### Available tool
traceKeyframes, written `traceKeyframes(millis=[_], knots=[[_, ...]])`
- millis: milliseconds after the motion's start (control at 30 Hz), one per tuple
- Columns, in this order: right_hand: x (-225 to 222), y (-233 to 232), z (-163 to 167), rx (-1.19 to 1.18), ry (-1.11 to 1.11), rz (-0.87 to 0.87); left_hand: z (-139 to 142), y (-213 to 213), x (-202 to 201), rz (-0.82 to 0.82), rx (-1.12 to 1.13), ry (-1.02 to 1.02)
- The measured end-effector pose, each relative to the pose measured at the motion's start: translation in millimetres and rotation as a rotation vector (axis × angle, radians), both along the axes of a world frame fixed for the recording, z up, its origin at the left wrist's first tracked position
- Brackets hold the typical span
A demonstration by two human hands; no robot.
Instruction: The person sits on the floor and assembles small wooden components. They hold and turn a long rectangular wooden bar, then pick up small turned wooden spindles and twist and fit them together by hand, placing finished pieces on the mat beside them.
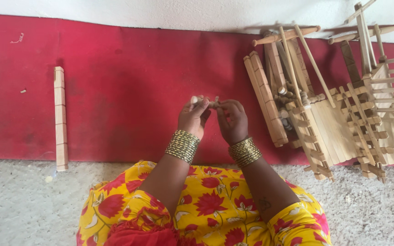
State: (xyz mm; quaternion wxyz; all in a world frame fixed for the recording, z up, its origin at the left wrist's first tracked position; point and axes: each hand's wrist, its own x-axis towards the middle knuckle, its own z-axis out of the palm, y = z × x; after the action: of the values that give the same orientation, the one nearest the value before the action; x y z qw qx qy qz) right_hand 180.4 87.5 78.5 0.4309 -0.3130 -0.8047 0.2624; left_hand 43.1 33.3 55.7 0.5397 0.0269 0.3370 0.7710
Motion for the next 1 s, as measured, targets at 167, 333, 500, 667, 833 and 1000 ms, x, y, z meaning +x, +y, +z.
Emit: traceKeyframes(millis=[167,333,500,667,833,1000], knots=[[-0.1,4.1,9.3,-0.065,-0.075,-0.124,-3.9,0.5,7.2,-0.111,-0.163,0.079],[3.3,4.1,14.7,-0.020,-0.154,-0.078,-9.9,6.3,15.1,-0.011,-0.090,0.159],[-2.1,-11.9,12.0,0.005,-0.293,-0.061,-11.1,7.6,15.5,0.068,-0.046,0.160],[-3.5,-9.1,7.6,-0.025,-0.278,-0.033,-18.8,5.4,19.6,-0.018,-0.057,0.013],[-6.1,-11.7,1.9,-0.053,-0.223,-0.006,-25.2,8.3,25.9,0.092,-0.032,-0.058],[-8.7,-15.9,-2.9,-0.218,-0.150,0.058,-17.8,6.9,28.9,0.115,-0.072,0.133]])
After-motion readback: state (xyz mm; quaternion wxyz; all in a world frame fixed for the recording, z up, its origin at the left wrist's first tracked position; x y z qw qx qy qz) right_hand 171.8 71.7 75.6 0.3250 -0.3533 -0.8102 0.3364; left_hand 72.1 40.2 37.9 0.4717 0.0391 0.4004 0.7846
